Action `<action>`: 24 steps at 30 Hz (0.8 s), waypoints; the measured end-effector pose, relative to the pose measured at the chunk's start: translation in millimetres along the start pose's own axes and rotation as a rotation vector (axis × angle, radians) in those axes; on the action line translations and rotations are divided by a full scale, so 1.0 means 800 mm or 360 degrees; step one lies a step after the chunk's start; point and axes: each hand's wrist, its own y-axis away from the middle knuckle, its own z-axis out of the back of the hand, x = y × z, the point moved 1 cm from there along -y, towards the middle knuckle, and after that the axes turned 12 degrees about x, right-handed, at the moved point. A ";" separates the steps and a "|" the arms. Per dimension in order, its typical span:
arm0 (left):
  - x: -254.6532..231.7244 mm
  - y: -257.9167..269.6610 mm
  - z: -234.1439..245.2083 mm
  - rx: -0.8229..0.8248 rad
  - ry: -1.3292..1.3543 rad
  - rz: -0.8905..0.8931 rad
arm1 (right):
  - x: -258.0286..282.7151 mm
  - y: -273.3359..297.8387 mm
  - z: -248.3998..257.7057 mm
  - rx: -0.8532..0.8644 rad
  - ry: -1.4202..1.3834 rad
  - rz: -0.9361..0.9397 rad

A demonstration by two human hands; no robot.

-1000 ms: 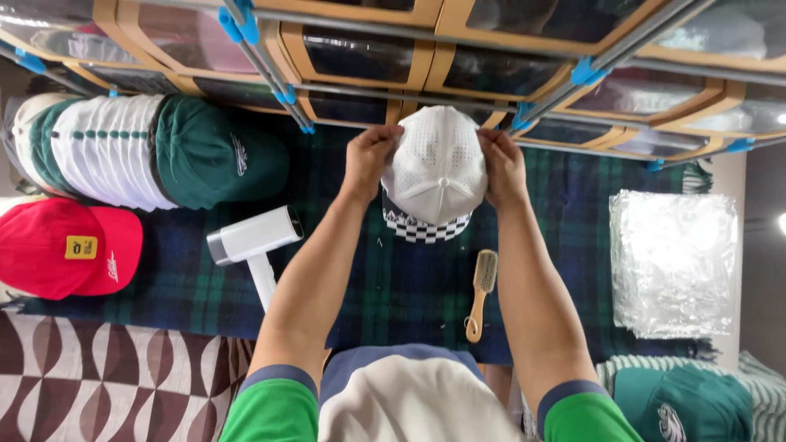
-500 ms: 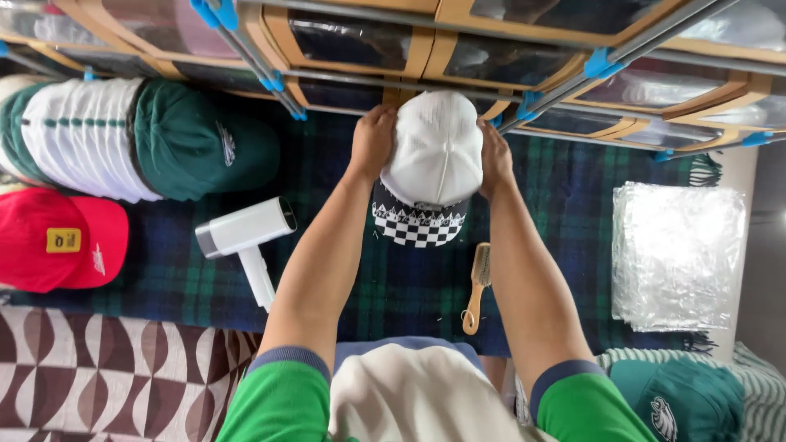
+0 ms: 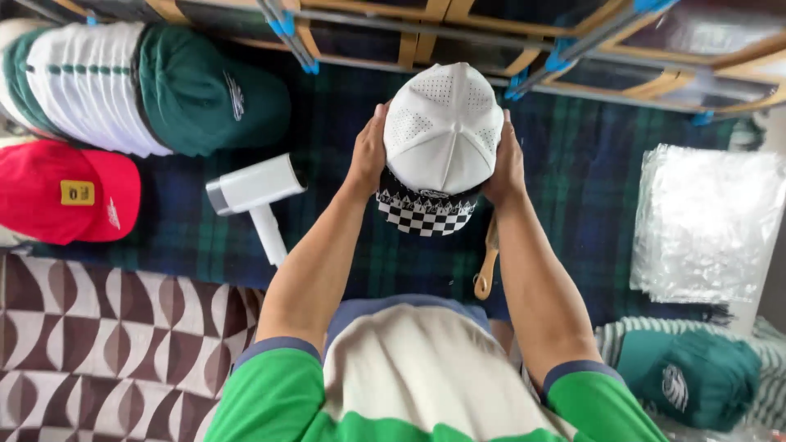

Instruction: Brushing a checkered baseball cap with a small wooden brush to clean it.

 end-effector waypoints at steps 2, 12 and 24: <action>-0.021 0.052 -0.007 -0.0021 -0.0042 0.0080 | -0.013 0.044 -0.011 -0.0029 0.0024 -0.0007; 0.067 0.125 0.018 -0.0089 0.0007 -0.0059 | -0.040 0.124 -0.017 0.0133 0.0113 -0.0011; 0.051 -0.014 0.056 0.0292 -0.0903 0.0654 | 0.071 0.013 -0.023 0.0718 0.0761 -0.0439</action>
